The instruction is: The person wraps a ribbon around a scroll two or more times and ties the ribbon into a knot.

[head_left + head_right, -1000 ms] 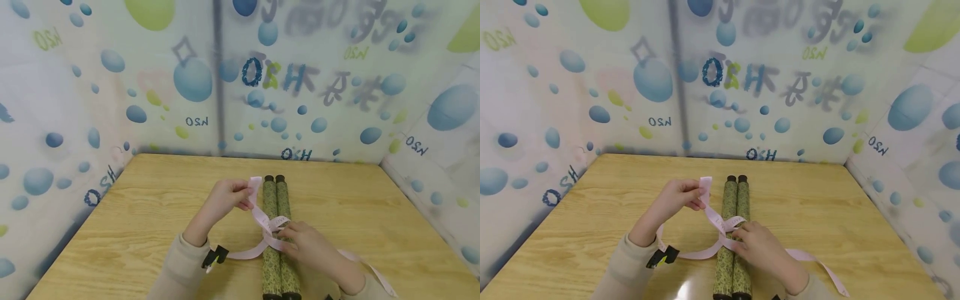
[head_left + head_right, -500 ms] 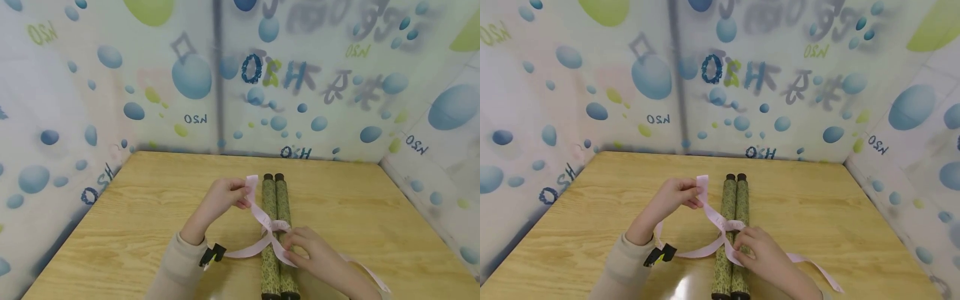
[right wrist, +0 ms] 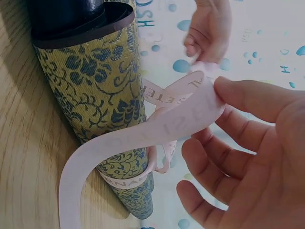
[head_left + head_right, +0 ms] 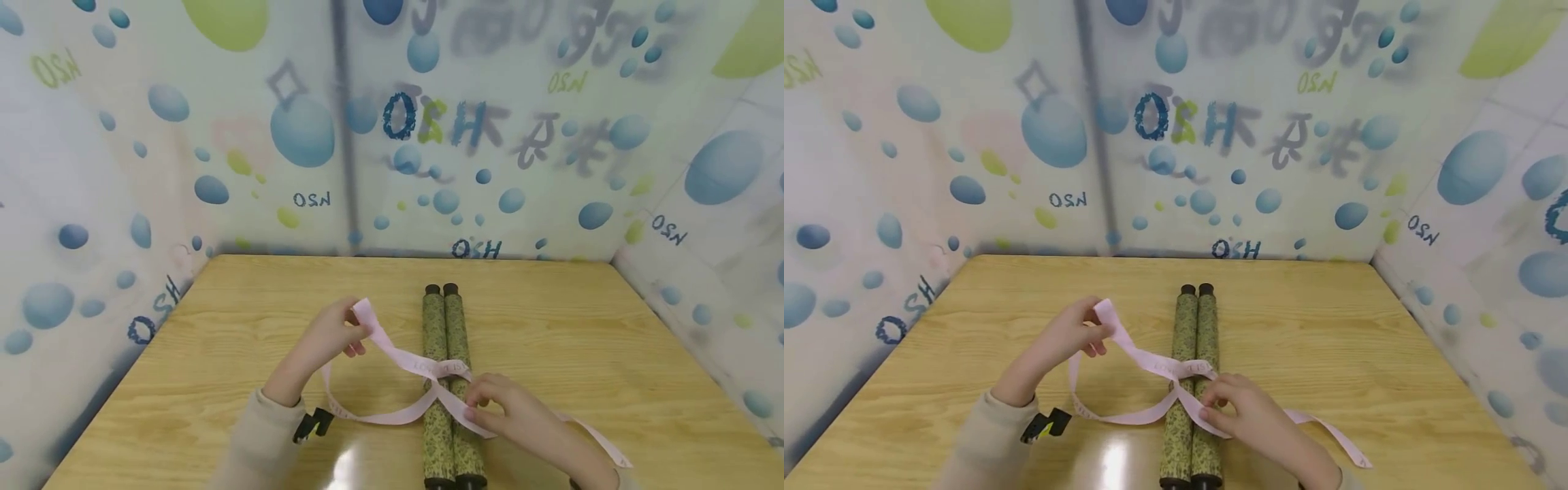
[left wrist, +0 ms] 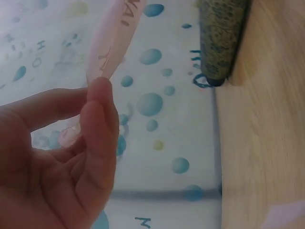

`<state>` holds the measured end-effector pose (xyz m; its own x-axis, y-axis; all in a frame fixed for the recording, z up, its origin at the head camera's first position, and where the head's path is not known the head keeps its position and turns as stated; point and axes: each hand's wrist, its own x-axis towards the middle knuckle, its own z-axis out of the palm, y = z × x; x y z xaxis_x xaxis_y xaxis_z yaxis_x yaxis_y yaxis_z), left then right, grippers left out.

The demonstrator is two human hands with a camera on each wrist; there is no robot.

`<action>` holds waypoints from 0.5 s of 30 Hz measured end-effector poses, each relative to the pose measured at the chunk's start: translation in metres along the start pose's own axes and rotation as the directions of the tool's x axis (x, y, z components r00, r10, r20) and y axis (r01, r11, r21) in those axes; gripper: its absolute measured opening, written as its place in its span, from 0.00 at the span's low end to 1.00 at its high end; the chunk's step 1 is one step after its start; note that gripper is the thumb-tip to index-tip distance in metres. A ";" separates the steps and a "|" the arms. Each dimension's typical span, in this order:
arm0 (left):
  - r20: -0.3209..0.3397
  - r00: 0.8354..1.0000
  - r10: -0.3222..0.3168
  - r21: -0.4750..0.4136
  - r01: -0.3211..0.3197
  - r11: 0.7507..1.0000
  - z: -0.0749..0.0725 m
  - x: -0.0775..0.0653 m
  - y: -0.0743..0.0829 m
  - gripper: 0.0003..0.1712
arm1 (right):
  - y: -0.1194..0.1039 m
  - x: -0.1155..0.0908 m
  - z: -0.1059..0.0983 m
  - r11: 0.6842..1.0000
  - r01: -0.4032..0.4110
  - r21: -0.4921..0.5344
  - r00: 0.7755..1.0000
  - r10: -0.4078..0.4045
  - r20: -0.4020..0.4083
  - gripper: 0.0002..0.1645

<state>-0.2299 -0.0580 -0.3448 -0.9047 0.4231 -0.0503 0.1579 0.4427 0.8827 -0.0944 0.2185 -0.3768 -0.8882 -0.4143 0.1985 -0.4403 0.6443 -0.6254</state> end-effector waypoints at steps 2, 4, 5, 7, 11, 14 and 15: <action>-0.009 0.999 -0.030 0.053 0.031 0.998 -0.004 -0.003 -0.007 0.27 | -0.001 0.000 0.000 0.999 -0.035 0.008 0.999 0.035 0.017 0.04; -0.008 0.998 -0.060 0.100 0.060 0.993 -0.006 -0.006 -0.013 0.28 | -0.002 0.002 0.000 0.997 -0.069 0.017 0.997 0.068 0.040 0.05; -0.001 0.998 -0.068 0.116 0.068 0.991 -0.007 -0.006 -0.016 0.25 | -0.003 0.002 -0.001 0.996 -0.087 0.017 0.995 0.086 0.051 0.05; 0.010 0.996 -0.085 0.140 0.083 0.987 -0.007 -0.007 -0.021 0.20 | -0.004 0.003 -0.001 0.992 -0.124 0.019 0.990 0.123 0.076 0.05; 0.028 0.990 -0.137 0.206 0.128 0.970 -0.008 -0.009 -0.030 0.12 | -0.004 0.004 -0.002 0.987 -0.160 0.013 0.983 0.158 0.097 0.06; 0.019 0.991 -0.131 0.359 0.115 0.926 -0.006 -0.012 -0.028 0.16 | -0.004 0.003 -0.001 0.986 -0.168 0.007 0.982 0.166 0.091 0.06; 0.010 0.994 -0.106 0.410 0.093 0.907 -0.004 -0.013 -0.025 0.18 | -0.004 0.003 -0.001 0.985 -0.170 0.002 0.982 0.169 0.085 0.05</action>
<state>-0.2237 -0.0779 -0.3642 -0.9123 0.3816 -0.1484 0.2216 0.7650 0.6047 -0.0957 0.2152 -0.3734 -0.9355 -0.3525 0.0245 -0.2824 0.7043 -0.6513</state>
